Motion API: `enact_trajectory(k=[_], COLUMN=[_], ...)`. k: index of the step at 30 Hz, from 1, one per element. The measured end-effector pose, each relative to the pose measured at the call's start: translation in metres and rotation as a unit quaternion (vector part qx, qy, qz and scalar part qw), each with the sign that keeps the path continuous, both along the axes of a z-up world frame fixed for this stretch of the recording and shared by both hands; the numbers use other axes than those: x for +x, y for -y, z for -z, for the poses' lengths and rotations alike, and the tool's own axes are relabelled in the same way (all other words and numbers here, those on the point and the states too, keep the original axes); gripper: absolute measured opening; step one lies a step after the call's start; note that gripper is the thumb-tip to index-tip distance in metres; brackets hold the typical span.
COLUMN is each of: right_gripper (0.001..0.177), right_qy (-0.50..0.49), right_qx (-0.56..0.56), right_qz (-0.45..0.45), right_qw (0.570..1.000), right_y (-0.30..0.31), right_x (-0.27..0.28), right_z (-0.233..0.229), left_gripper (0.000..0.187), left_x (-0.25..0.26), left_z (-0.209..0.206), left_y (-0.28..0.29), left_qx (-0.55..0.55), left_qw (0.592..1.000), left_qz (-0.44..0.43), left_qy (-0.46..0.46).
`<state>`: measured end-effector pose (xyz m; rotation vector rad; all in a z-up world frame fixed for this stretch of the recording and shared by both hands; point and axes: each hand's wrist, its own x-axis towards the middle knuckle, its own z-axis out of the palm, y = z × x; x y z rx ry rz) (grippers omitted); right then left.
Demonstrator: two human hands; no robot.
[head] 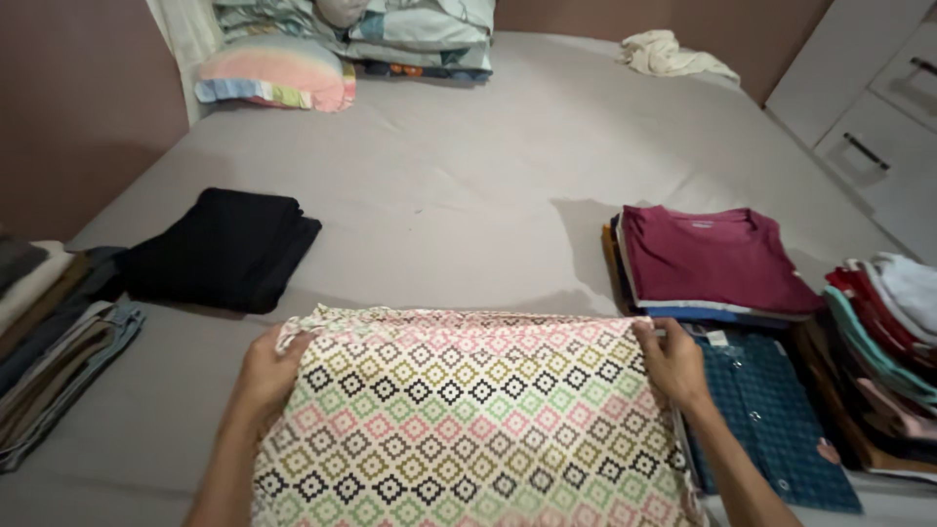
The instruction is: The person folds several garments on a bed, including a patterned dress, a black t-shirt, and a dark blue jersey. They retrieve items from a green laundry basket, fold each piece by hand, and place them into neat stacks on the bed.
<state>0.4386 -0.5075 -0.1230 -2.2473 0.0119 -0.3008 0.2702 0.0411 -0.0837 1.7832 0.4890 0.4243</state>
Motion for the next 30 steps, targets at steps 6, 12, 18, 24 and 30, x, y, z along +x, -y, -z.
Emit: enact_trajectory(k=[6, 12, 18, 24, 30], right_gripper=[0.044, 0.046, 0.053, 0.046, 0.053], right_qy=[0.03, 0.022, 0.03, 0.026, 0.144], right_qx=[-0.085, -0.152, -0.186, -0.236, -0.198], right_qz=[0.006, 0.024, 0.062, 0.086, -0.051], right_qw=[0.996, 0.988, 0.98, 0.968, 0.968], right_y=[-0.013, -0.024, -0.036, -0.034, -0.125], right_x=[0.033, 0.034, 0.037, 0.035, -0.025], right_z=[0.022, 0.016, 0.022, 0.015, 0.011], left_gripper=[0.04, 0.048, 0.037, 0.042, 0.052], left_x=[0.032, 0.043, 0.055, 0.051, 0.037], left_z=[0.043, 0.053, 0.052, 0.033, 0.042], left_y=[-0.01, -0.006, 0.005, 0.022, 0.115], left_qx=[0.242, 0.312, 0.362, 0.429, 0.463], left_qw=[0.967, 0.93, 0.909, 0.861, 0.882], left_qz=[-0.079, -0.147, -0.142, -0.15, -0.051], left_qy=[-0.014, -0.128, -0.152, -0.226, -0.073])
